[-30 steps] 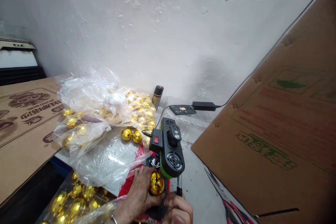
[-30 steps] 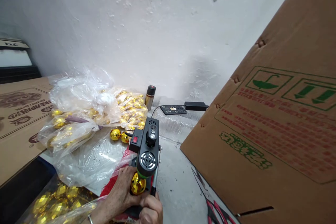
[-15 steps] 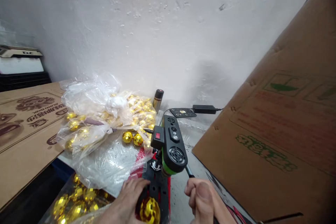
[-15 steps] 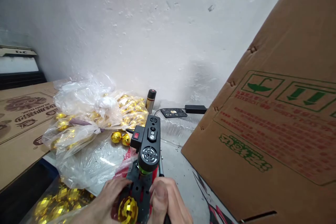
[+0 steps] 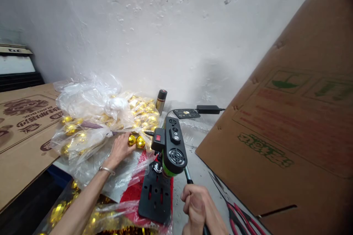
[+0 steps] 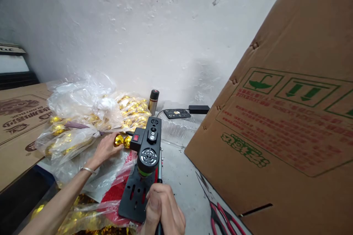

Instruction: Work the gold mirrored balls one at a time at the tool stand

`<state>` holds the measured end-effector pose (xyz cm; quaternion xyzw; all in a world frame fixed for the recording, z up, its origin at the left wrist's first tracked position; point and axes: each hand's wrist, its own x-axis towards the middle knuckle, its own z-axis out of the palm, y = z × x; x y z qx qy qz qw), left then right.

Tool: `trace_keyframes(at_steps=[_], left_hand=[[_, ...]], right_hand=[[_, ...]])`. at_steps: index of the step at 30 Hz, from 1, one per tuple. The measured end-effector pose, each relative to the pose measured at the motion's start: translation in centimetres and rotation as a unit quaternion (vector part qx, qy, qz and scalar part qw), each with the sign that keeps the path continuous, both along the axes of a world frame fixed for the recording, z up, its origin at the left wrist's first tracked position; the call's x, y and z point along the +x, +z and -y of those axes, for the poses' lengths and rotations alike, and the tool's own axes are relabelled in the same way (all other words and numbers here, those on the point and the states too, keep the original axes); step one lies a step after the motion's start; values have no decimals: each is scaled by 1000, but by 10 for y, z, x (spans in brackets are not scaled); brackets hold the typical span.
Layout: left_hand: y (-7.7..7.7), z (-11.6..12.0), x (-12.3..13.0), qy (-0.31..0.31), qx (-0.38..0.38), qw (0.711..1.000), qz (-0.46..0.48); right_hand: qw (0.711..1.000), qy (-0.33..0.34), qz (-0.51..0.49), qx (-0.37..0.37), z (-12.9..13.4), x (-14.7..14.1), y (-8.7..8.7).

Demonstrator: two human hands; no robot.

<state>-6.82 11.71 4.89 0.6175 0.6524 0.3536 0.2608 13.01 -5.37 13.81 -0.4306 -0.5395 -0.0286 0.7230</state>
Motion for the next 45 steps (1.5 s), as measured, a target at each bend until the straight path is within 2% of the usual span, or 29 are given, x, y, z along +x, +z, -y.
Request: trace_keyframes(at_steps=[3,5,7,9,11,14,19,23,31,38,45], left_hand=[[-7,32,10,13,-32,995,91],[-15,59,24,10,-61,978,199],[-25,84,41,15,-101,927,361],[-35,101,56,13,-141,891,432],[-43,110,68,-2,-171,898,406],[-48,114,76,-17,-163,922,351],[-39,122,79,-77,-111,960,244],[-34,128,79,-105,-35,979,169],[-35,136,74,-148,-13,985,93],[-34,129,94,-133,-43,990,-10],[-46,122,91,-164,11,986,-15]], right_hand=[[996,21,59,60,-6,8,-1],[995,31,69,58,-8,11,2],[998,32,54,27,-8,13,8],[998,36,52,-3,-6,14,15],[997,42,63,-17,-5,15,20],[995,46,85,-27,-4,18,22],[994,59,93,-4,-5,19,17],[994,68,89,-7,-3,19,15],[992,79,101,-21,2,22,9],[996,61,51,-40,6,12,9],[995,70,43,-52,9,9,9]])
